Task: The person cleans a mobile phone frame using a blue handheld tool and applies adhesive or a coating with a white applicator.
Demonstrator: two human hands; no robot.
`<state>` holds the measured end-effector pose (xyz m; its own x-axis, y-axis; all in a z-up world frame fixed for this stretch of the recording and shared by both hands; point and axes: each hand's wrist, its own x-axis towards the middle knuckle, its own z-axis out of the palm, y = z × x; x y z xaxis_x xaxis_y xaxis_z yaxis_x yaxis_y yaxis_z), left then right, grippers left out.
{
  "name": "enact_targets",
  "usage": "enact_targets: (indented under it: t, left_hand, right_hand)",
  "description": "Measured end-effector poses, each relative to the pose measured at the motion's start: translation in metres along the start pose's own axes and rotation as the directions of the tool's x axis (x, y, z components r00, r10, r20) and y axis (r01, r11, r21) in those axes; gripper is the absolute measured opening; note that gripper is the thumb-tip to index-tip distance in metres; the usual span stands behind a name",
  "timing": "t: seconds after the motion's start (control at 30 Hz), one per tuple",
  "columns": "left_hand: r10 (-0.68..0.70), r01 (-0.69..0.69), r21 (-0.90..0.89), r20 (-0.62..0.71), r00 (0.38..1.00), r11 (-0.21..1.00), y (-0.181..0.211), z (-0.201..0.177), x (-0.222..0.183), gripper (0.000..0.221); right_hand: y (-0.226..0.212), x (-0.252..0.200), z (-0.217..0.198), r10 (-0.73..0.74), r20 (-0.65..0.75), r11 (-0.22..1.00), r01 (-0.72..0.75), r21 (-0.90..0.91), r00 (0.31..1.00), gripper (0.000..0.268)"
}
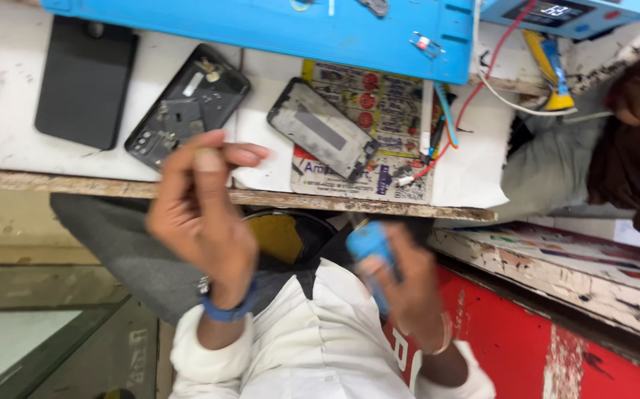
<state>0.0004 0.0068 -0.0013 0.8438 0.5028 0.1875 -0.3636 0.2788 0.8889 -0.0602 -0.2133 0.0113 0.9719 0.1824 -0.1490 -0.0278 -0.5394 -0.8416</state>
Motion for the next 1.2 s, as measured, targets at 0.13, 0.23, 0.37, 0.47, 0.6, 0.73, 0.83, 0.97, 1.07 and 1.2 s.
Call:
enact_targets:
  t: [0.13,0.23,0.37,0.47,0.6,0.73,0.83,0.97,1.07,1.2]
  left_hand:
    - [-0.095,0.044,0.356,0.125,0.988,0.933,-0.007,-0.016,-0.001,0.015]
    - [-0.294,0.149,0.449,0.274,0.916,0.881,-0.03,-0.014,-0.015,0.014]
    - [-0.4,0.283,0.309,0.44,0.804,0.908,-0.052,0.003,-0.053,0.026]
    - [-0.344,0.48,-0.027,0.663,0.665,0.877,-0.057,0.014,-0.071,0.048]
    - [-0.609,0.603,0.236,0.576,0.545,0.762,-0.053,0.02,-0.081,0.045]
    - [-0.696,0.69,0.222,0.469,0.544,0.689,-0.043,0.008,-0.074,0.032]
    - [-0.668,0.646,0.241,0.475,0.572,0.724,-0.04,0.0,-0.075,0.028]
    - [-0.667,0.58,0.341,0.484,0.566,0.74,-0.036,-0.001,-0.072,0.025]
    - [-0.749,0.667,0.357,0.427,0.507,0.654,-0.033,-0.003,-0.07,0.023]
    - [-0.733,0.651,0.352,0.439,0.519,0.672,-0.037,-0.008,-0.069,0.021]
  right_hand:
    - [0.001,0.027,-0.082,0.007,-0.411,0.967,-0.111,-0.231,0.912,0.038]
    - [-0.012,0.045,-0.122,-0.04,-0.522,0.943,-0.141,-0.302,0.852,0.036]
    - [-0.015,0.049,-0.11,-0.006,-0.355,0.995,0.041,0.091,0.935,0.035]
    - [-0.009,0.038,-0.055,0.221,-0.115,0.884,-0.149,0.443,0.969,0.033]
    - [-0.002,0.045,-0.025,-0.158,-0.04,0.979,0.151,-0.138,0.987,0.021]
    - [0.019,0.074,-0.04,-0.307,-0.319,0.88,0.14,-0.454,0.897,0.011]
    - [0.045,0.107,-0.054,-0.417,-0.384,0.782,0.109,-0.614,0.824,0.017]
    - [0.065,0.131,-0.058,-0.478,-0.356,0.678,0.079,-0.731,0.803,0.022]
    - [0.07,0.13,-0.06,-0.433,-0.405,0.735,0.056,-0.675,0.805,0.017]
    - [0.065,0.126,-0.057,-0.336,-0.4,0.824,0.061,-0.563,0.852,0.013]
